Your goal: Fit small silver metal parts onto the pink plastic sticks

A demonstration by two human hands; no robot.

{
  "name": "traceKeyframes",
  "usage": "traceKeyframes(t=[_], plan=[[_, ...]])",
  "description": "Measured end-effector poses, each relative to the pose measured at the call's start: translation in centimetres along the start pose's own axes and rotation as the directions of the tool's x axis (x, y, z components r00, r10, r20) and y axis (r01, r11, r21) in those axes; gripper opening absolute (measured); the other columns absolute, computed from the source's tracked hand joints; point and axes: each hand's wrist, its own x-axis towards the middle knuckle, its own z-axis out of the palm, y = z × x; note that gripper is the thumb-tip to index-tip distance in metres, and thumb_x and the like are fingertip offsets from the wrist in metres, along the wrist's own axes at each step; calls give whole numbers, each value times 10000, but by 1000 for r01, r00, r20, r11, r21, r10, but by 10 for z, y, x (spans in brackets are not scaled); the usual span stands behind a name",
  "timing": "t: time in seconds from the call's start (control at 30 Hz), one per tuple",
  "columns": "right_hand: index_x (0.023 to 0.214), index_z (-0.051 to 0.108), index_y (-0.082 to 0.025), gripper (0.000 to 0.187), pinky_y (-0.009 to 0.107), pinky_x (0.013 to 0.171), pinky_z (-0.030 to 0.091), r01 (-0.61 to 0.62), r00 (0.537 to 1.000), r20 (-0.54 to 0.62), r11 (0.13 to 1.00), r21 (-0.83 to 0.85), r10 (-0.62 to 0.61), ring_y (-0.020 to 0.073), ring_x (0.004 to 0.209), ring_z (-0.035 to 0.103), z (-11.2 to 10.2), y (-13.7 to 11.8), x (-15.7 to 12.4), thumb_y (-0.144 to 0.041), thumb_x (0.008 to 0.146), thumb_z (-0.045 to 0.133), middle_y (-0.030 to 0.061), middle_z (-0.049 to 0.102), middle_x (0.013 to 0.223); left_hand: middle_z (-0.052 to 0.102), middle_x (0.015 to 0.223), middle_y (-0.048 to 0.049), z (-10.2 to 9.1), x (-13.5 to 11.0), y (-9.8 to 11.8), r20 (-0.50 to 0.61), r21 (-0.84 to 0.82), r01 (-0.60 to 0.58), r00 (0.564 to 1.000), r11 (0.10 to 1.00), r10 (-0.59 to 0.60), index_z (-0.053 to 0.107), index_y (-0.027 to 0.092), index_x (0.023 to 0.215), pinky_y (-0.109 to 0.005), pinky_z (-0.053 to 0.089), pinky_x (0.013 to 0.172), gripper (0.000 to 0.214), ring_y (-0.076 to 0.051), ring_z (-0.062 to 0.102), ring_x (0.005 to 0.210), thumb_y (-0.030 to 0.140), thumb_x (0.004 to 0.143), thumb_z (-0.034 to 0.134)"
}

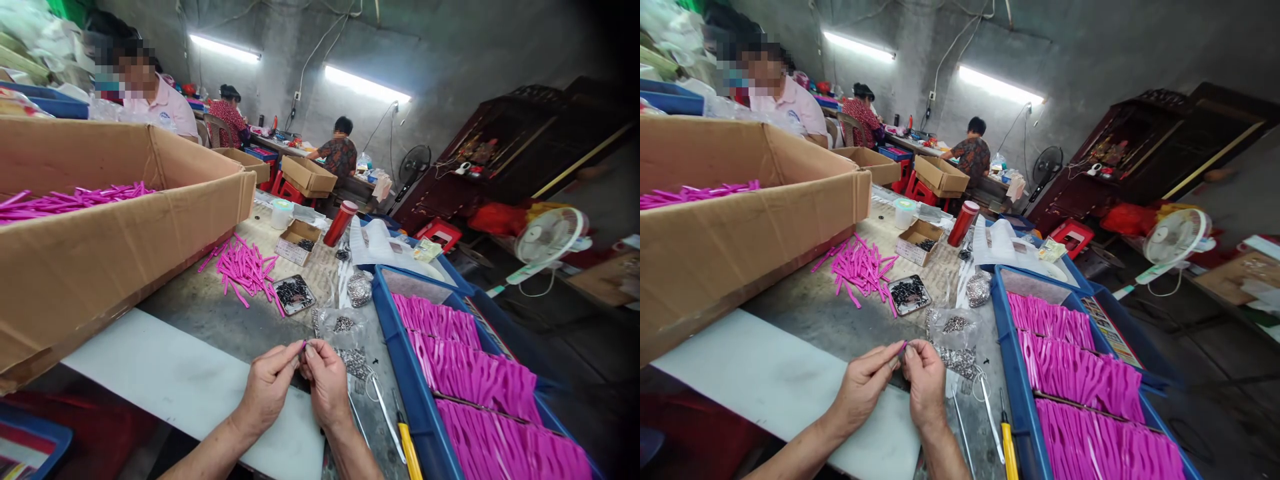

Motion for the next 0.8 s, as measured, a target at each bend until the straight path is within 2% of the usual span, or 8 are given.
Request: traceKeyframes(t=[0.2, 0.43, 0.6, 0.8], plan=[[704, 525, -165, 184, 194, 418, 220, 19, 1000, -12, 999, -40, -19, 71, 433, 291, 1, -3, -1, -337, 687, 588, -61, 383, 496, 596, 671, -35, -1, 0, 3, -6, 6, -19, 1000, 1000, 19, 613, 174, 988, -222, 453, 551, 269, -129, 533, 601, 181, 768, 459], [615, 482, -163, 267, 188, 386, 193, 42, 999, -4, 997, -66, -42, 64, 415, 259, 3, -5, -1, -400, 734, 513, -60, 364, 487, 622, 730, -45, 0, 0, 1, -10, -2, -36, 999, 999, 36, 617, 178, 980, -227, 476, 594, 265, -136, 557, 650, 164, 765, 464], [684, 540, -164, 186, 191, 422, 272, 58, 998, -18, 989, -133, -61, 80, 458, 354, 2, -5, -1, -347, 691, 575, -44, 439, 528, 599, 674, -36, 0, 1, 2, -15, 1, -22, 1000, 1000, 22, 620, 163, 975, -224, 467, 558, 263, -130, 546, 608, 163, 763, 464], [677, 548, -173, 167, 202, 475, 331, 55, 997, -48, 993, -102, -60, 98, 503, 412, 5, -10, -1, -309, 630, 632, -35, 484, 560, 592, 679, -38, -1, 0, 2, -1, -11, 0, 1000, 1000, 0, 615, 167, 986, -231, 455, 564, 267, -136, 536, 616, 190, 769, 460]])
